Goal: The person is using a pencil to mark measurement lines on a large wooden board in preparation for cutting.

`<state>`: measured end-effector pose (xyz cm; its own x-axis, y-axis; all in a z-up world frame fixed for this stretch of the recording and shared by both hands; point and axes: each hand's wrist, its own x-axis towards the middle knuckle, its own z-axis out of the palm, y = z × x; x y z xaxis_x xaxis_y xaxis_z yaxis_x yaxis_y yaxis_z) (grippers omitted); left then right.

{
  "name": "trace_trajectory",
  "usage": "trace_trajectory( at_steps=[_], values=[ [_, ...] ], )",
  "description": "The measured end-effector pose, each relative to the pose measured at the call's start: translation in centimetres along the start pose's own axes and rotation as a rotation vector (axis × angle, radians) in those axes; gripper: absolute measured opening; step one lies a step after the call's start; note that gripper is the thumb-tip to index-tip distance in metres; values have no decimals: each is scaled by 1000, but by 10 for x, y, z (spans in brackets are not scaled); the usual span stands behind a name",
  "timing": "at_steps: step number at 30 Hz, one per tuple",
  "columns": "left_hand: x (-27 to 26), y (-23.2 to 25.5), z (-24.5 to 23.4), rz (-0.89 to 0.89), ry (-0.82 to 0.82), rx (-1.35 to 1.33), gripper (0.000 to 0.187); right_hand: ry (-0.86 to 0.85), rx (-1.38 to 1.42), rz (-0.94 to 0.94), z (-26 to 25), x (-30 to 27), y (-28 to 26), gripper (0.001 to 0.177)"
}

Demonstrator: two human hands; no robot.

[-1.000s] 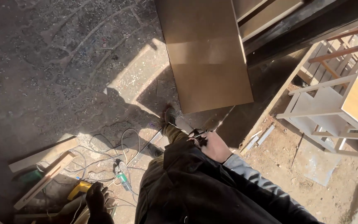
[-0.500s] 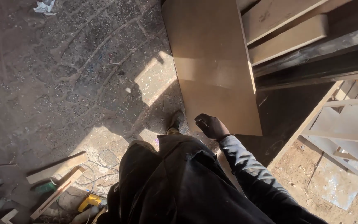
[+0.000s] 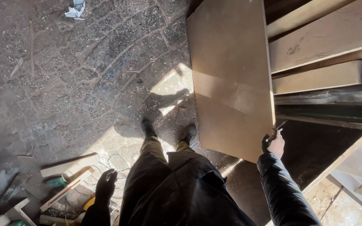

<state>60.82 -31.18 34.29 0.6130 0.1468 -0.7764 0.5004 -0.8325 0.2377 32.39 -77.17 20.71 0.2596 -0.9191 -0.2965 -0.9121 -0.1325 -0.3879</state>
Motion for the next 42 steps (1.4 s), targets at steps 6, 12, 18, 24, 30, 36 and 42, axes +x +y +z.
trace_trajectory(
  at_steps=[6,12,18,24,30,36,42],
  values=[
    [4,-12,-6,-10,23,83,46,-36,92,315,4,18,47,48],
    [20,-37,-13,-55,37,96,45,-68,295,276,64,66,148,28],
    [0,-7,-25,-112,29,77,46,-145,223,309,43,73,141,26],
    [27,-58,-27,21,64,111,45,-252,552,553,17,58,136,25],
    [16,-27,-29,66,42,-54,46,-321,685,509,4,70,149,28],
    [15,-12,-30,-2,13,234,48,-354,610,619,-59,31,32,38],
    [11,-1,-30,-15,9,214,48,-421,566,631,-63,32,21,43]
  ],
)
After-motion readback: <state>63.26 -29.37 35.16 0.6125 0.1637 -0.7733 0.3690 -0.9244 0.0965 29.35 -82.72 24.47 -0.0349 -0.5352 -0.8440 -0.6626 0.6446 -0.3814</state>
